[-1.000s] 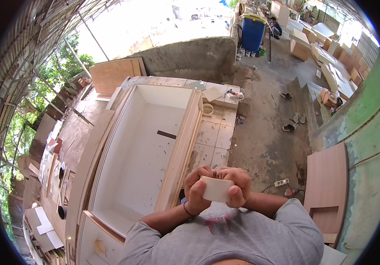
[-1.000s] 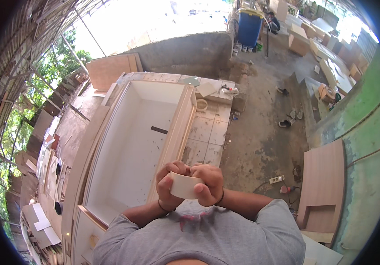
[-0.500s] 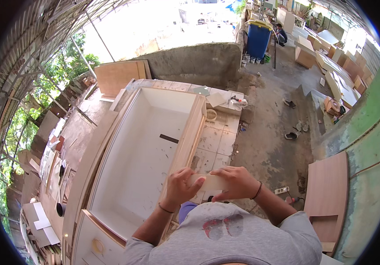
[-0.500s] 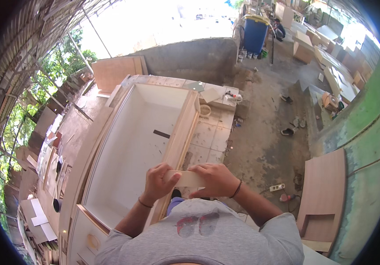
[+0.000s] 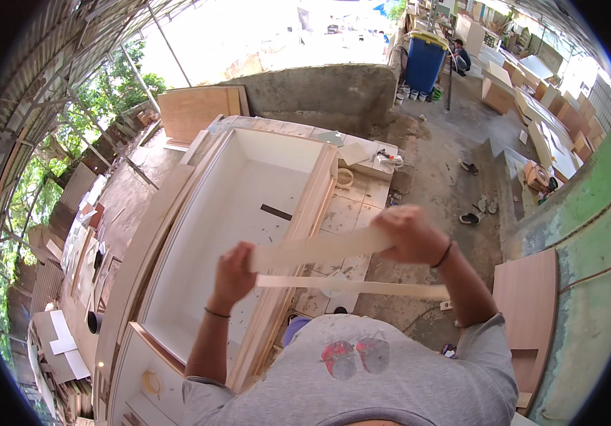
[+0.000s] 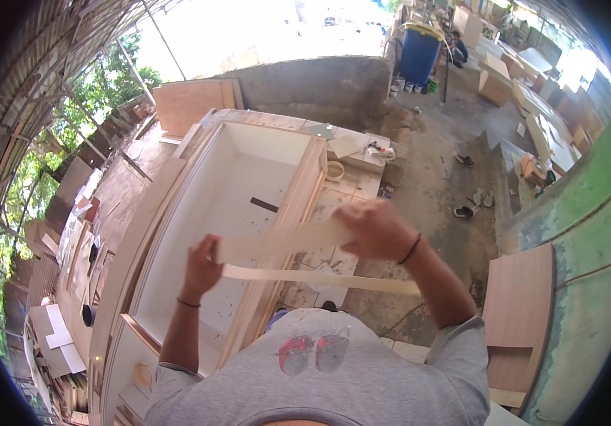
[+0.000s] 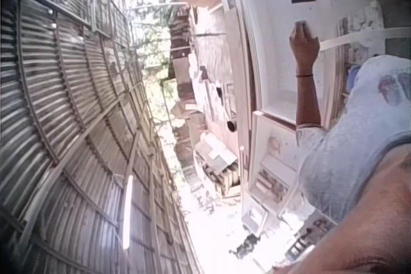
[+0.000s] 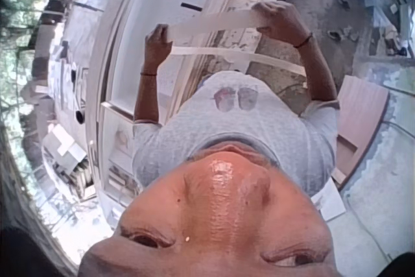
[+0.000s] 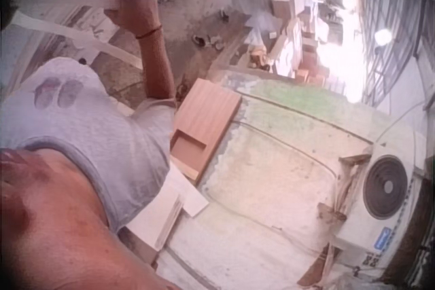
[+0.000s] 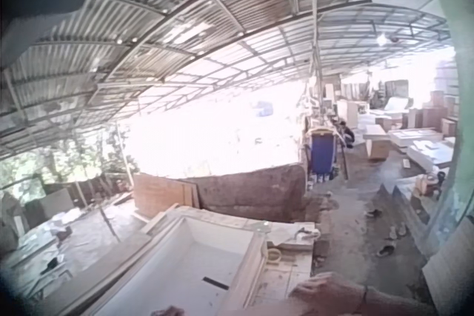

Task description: The person applies adhesive to a strip of veneer using a scraper and then attaches the veneer to the edge of a wooden cabinet frame.

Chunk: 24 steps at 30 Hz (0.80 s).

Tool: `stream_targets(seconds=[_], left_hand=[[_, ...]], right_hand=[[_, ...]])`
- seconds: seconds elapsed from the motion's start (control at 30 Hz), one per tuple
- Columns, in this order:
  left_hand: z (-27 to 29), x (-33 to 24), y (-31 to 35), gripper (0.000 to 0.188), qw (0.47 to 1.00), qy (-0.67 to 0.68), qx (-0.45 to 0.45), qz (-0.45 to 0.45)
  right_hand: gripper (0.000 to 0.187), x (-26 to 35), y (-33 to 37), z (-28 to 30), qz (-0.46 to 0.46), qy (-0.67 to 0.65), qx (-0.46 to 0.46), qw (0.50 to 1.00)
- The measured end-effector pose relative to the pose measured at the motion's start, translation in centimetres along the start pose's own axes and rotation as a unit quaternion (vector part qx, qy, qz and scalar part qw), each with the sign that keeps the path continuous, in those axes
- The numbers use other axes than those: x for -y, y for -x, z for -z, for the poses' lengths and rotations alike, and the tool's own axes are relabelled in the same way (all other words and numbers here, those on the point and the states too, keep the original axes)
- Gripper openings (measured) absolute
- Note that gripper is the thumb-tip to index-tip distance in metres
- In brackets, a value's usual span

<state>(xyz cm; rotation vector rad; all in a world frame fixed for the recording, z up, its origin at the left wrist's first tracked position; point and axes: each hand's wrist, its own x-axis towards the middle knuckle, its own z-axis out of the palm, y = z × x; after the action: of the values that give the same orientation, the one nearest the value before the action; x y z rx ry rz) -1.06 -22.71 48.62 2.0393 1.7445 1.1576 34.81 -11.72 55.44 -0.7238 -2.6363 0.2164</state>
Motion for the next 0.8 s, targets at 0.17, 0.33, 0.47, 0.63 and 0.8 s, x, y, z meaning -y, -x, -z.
stream_targets(seconds=[0.17, 0.33, 0.47, 0.63, 0.8], left_hand=[[8.9, 0.9, -0.8, 0.03, 1.0, -0.004, 0.005, -0.021], [15.3, 3.6, -0.8, 0.038, 0.998, -0.068, 0.006, -0.004], [22.8, 8.2, 1.8, 0.024, 0.987, -0.081, -0.096, 0.102], [28.4, 14.4, 5.4, 0.016, 0.976, -0.06, -0.129, 0.163], [28.8, 18.4, 11.0, 0.032, 0.935, -0.344, -0.077, 0.046]], right_hand=[[0.034, -0.7, -3.1, 5.6, 0.035, 0.177, -0.069, 0.981], [0.039, -3.3, -5.5, 11.9, 0.041, 0.291, -0.15, 0.944], [0.043, -7.5, -6.0, 18.1, 0.019, 0.379, -0.183, 0.907], [0.047, -13.2, -1.5, 24.5, -0.016, 0.419, -0.2, 0.885], [0.053, -18.1, 2.8, 23.5, -0.093, 0.43, -0.186, 0.878]])
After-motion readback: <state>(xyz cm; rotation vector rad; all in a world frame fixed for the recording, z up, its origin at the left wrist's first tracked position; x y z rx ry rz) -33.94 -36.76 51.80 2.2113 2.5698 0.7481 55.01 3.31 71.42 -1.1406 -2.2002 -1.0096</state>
